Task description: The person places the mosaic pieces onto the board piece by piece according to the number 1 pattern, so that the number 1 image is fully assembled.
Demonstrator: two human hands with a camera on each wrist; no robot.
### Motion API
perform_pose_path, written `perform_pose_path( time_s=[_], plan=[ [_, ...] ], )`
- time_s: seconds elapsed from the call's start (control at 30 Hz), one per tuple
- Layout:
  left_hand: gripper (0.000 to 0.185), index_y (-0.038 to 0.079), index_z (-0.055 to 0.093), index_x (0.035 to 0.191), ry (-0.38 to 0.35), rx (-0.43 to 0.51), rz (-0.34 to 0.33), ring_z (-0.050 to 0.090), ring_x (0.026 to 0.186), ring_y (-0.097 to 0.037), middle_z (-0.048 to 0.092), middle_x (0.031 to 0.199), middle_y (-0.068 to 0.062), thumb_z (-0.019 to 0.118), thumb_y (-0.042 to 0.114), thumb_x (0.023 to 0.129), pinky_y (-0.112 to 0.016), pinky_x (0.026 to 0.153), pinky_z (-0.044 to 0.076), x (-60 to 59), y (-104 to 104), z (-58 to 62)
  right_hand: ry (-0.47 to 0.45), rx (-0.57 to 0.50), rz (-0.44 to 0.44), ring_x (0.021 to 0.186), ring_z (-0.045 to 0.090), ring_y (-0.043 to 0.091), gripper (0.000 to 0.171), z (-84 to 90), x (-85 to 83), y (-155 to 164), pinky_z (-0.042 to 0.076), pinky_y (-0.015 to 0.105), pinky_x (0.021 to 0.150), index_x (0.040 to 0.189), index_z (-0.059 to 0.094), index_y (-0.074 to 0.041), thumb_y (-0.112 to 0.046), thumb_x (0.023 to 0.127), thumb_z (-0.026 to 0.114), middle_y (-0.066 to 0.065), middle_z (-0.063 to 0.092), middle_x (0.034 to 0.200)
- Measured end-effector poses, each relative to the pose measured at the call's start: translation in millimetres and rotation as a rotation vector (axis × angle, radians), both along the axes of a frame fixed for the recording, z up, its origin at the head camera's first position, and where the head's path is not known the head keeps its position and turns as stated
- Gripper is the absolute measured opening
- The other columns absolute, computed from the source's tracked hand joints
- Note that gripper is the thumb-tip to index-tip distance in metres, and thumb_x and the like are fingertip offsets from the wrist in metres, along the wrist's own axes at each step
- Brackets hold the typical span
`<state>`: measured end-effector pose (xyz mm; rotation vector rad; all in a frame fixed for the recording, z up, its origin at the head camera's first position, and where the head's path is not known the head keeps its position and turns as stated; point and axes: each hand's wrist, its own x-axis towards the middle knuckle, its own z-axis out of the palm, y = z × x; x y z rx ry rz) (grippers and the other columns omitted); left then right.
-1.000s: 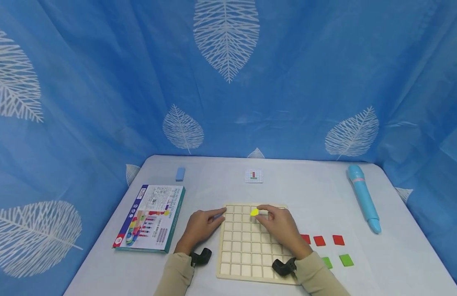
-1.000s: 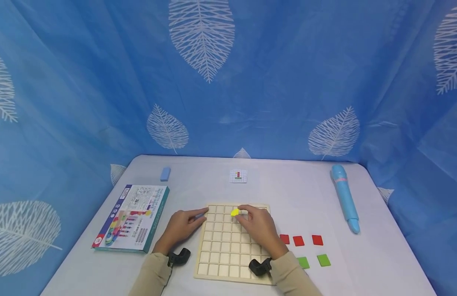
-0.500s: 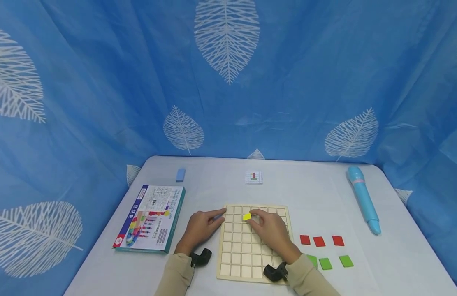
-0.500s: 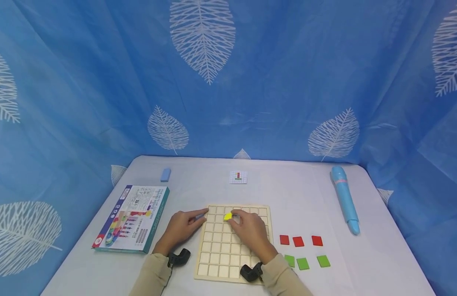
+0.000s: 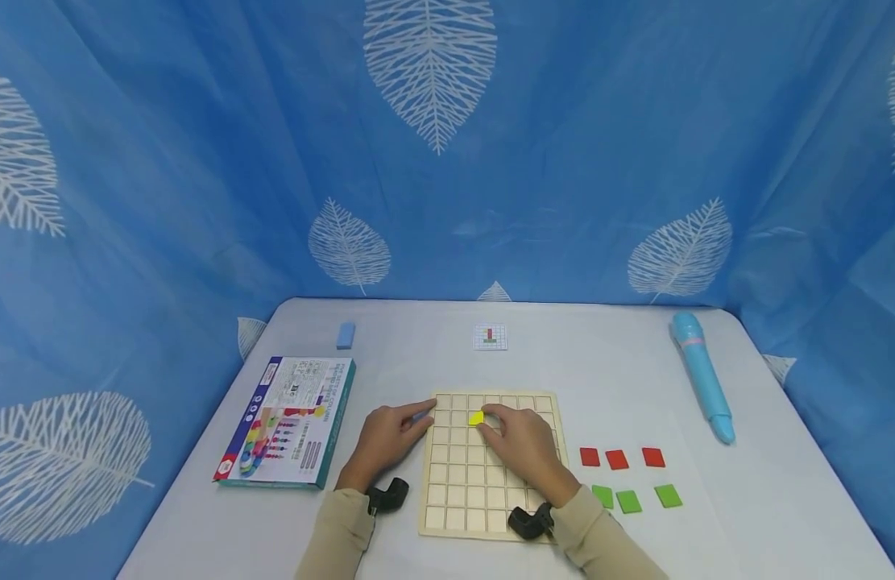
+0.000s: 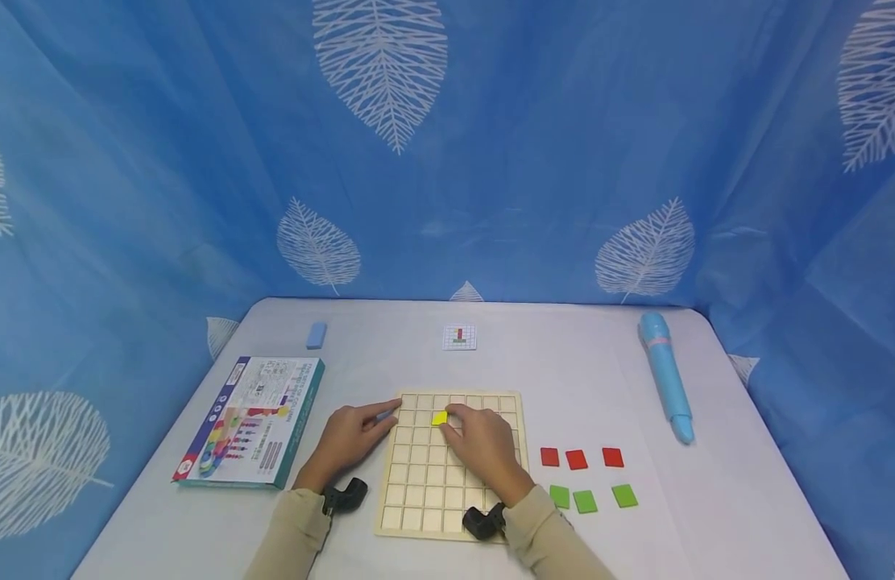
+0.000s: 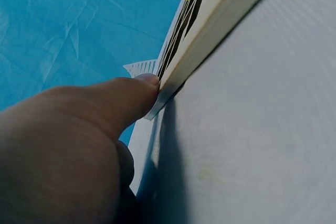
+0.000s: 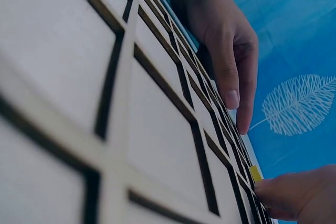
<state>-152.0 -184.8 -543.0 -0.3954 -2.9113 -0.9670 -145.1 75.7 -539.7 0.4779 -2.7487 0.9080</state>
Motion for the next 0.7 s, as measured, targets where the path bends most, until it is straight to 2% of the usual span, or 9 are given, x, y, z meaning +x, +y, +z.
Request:
perform_pose_path(
  time_s=[0.33,0.53,0.7],
  plan=[
    [0.036,0.029,0.071,0.132,-0.044,-0.008,0.0,0.031,0.047,-0.004,0.037,0.052,0.013,0.066,0.043,0.099,-0.024,0.049,0.028,4.9,3.5,1.2,-0.025,-0.002,-0.01,0.047,0.03,0.0,0.029,-0.4,6.7,1.8,0.027,0.023,0.045,0.114,0.078,-0.016,-0.03,0.088,0.08,-0.019,0.037,0.051],
    [0.035,0.029,0.072,0.131,-0.01,-0.021,0.005,0.031,0.047,-0.004,0.038,0.052,0.013,0.067,0.042,0.099,-0.024,0.05,0.028,3.0,4.4,2.8,0.008,-0.014,-0.014,0.048,0.032,0.001,0.028,0.8,5.9,1.8,0.028,0.024,0.046,0.112,0.079,-0.016,-0.03,0.088,0.081,-0.019,0.038,0.052],
    [0.035,0.028,0.072,0.131,-0.011,-0.024,0.011,0.031,0.047,-0.004,0.037,0.052,0.013,0.068,0.042,0.099,-0.024,0.05,0.028,1.5,3.0,3.1,-0.016,-0.029,-0.007,0.048,0.034,0.001,0.027,1.4,5.2,1.3,0.03,0.024,0.047,0.112,0.079,-0.018,-0.031,0.089,0.08,-0.019,0.038,0.052]
  ],
)
